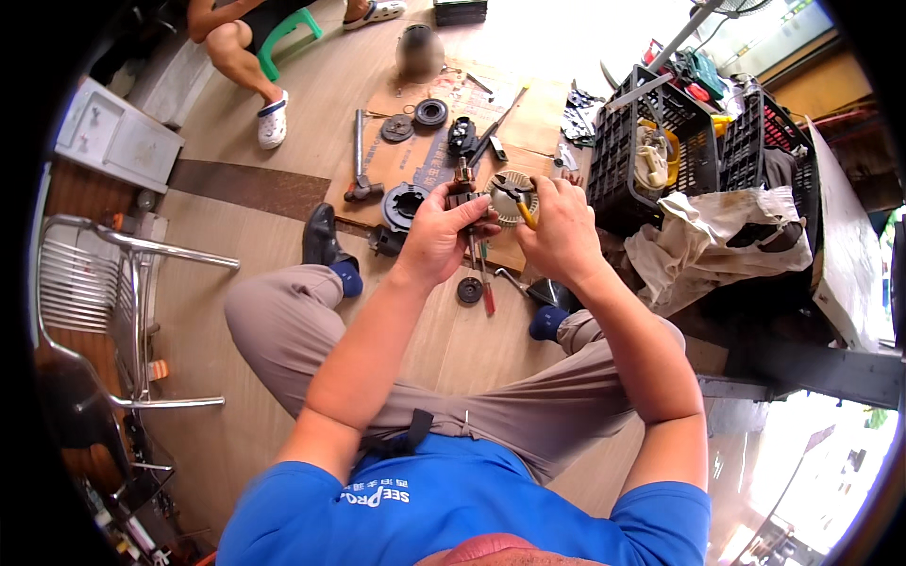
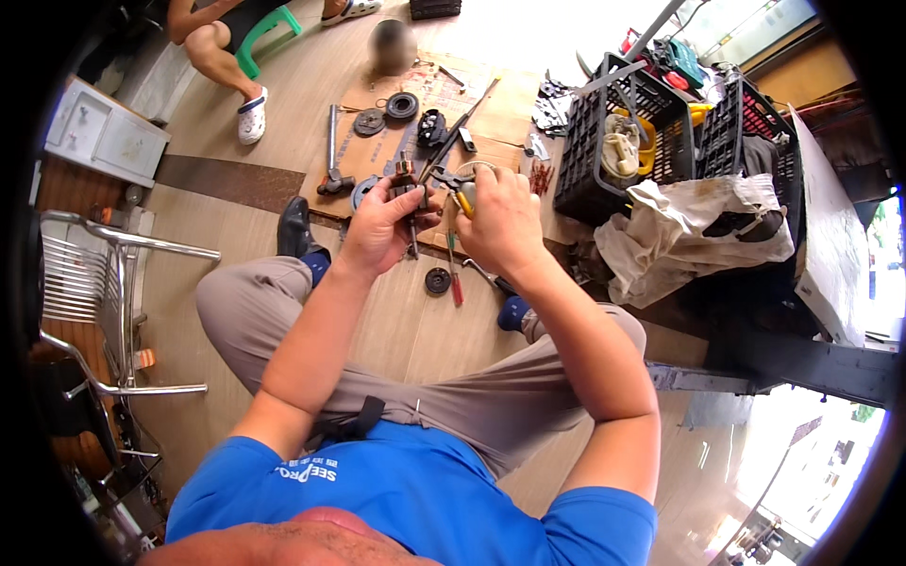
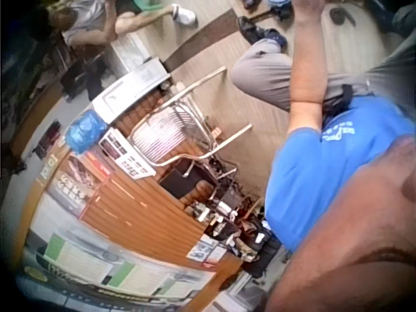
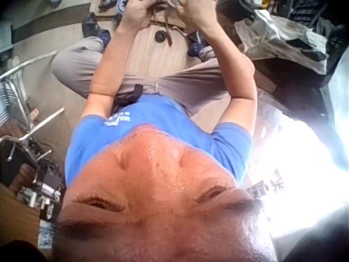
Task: The person disassembles a blower motor component using pliers and by hand, removing wires and handling the motor housing and fan.
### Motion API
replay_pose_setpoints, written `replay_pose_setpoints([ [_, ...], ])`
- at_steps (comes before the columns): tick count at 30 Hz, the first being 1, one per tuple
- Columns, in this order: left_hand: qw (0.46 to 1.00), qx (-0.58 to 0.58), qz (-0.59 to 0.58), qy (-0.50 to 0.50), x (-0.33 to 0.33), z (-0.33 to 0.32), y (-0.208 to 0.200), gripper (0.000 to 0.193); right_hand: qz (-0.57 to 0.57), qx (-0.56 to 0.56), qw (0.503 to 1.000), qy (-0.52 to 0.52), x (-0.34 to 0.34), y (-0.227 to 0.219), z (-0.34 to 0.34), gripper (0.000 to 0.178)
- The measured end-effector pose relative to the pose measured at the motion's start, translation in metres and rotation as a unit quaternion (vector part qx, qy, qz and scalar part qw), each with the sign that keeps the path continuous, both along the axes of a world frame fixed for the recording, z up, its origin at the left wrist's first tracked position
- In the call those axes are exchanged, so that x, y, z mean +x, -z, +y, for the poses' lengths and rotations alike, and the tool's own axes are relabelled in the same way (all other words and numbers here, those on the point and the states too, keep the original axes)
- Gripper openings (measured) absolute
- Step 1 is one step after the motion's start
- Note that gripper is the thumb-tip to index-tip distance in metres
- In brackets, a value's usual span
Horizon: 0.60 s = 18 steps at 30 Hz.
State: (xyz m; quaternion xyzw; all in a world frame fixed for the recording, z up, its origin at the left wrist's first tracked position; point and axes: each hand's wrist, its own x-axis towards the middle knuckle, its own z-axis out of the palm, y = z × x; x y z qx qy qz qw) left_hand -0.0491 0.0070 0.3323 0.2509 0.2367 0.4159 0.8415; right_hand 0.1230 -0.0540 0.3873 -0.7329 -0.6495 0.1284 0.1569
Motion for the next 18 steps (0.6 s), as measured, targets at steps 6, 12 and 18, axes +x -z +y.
replay_pose_setpoints([
  [6,0.988,0.028,0.152,-0.005,-0.04,-0.022,-0.024,0.034,-0.036,0.119,0.991,-0.047,-0.034,0.001,-0.02,0.065],
  [12,0.988,0.02,0.147,-0.038,-0.04,-0.046,-0.005,0.032,-0.064,0.163,0.981,-0.084,-0.046,0.015,-0.017,0.069],
  [18,0.987,0.026,0.145,-0.063,-0.031,-0.045,0.0,0.036,-0.085,0.155,0.98,-0.092,-0.042,0.018,-0.009,0.072],
])
